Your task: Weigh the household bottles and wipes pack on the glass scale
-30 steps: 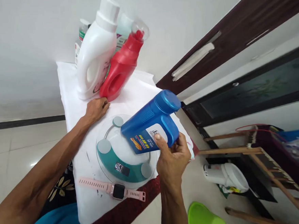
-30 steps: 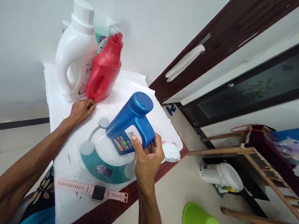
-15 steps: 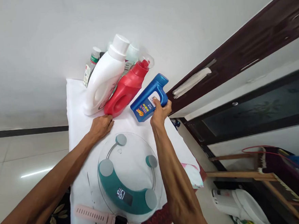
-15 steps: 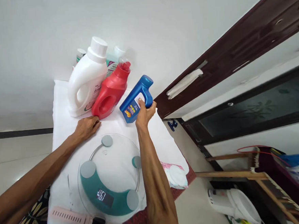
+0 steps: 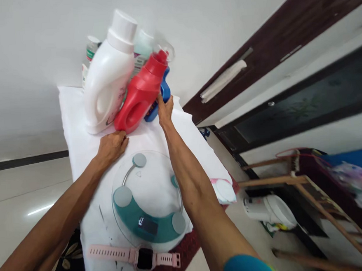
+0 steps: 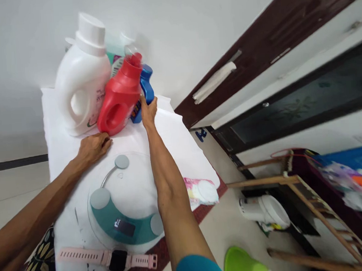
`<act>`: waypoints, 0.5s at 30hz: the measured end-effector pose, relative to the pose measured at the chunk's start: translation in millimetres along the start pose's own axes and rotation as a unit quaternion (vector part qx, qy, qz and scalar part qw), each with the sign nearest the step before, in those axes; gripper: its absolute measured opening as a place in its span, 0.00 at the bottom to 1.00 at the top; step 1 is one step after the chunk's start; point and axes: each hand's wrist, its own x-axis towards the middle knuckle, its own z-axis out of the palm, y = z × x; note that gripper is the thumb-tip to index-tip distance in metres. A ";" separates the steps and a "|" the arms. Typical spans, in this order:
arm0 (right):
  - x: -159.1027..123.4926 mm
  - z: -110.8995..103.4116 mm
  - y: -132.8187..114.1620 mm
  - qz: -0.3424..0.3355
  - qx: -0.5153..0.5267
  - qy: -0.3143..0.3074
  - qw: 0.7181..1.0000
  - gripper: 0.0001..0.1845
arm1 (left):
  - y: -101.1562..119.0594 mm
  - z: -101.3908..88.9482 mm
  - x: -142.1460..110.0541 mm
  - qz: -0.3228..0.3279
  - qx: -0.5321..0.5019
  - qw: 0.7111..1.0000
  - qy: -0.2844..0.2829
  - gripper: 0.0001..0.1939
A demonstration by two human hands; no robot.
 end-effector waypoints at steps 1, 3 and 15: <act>-1.8 -6.6 0.6 0.008 -0.016 -0.017 1.000 0.32 | -1.3 0.0 0.8 0.000 0.002 1.000 0.002 0.18; -10.9 -29.6 -2.3 -0.001 -0.046 -0.042 0.998 0.39 | -3.4 0.1 2.8 0.000 0.007 1.000 0.005 0.19; -178.1 -344.0 -76.8 -0.016 -0.396 -0.082 0.914 0.60 | 7.2 -13.4 -2.4 -0.027 -0.001 0.999 -0.017 0.19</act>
